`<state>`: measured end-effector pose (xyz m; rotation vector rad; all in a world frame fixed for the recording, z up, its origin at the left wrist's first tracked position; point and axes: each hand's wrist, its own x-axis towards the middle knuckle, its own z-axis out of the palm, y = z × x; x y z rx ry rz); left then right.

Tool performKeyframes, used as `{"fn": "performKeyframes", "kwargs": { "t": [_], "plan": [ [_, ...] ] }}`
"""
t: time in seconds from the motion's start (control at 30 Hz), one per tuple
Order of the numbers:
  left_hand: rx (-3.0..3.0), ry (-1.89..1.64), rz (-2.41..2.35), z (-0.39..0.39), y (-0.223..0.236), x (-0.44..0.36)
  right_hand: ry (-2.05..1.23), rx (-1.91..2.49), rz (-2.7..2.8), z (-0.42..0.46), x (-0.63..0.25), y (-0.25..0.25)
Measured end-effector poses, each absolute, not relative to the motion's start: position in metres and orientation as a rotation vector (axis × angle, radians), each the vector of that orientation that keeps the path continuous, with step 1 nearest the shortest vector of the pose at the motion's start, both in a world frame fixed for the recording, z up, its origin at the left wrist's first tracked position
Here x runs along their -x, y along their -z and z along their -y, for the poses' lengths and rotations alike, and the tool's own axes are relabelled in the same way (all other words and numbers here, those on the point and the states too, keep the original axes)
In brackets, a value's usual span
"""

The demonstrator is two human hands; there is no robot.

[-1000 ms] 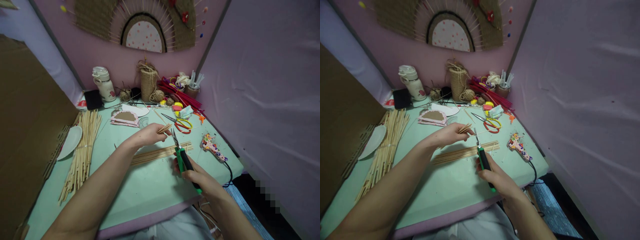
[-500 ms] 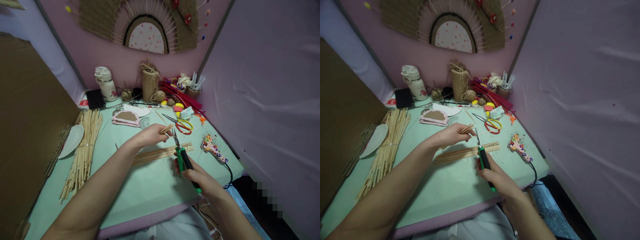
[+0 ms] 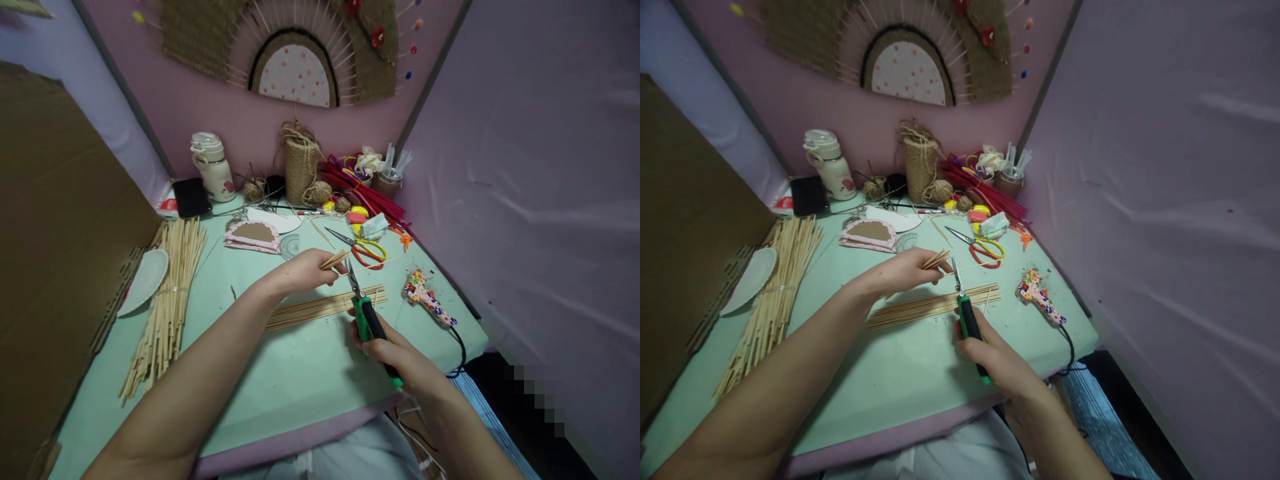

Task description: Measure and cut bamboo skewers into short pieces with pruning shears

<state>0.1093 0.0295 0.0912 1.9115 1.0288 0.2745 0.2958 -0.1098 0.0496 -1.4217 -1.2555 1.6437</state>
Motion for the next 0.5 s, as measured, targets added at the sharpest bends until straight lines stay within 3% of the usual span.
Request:
{"fn": "performKeyframes", "kwargs": {
  "t": [0.5],
  "plan": [
    [-2.080,-0.101,-1.005,-0.040,-0.069,-0.110,-1.631,1.518,1.391,0.106,-0.290,-0.044]
  ]
}}
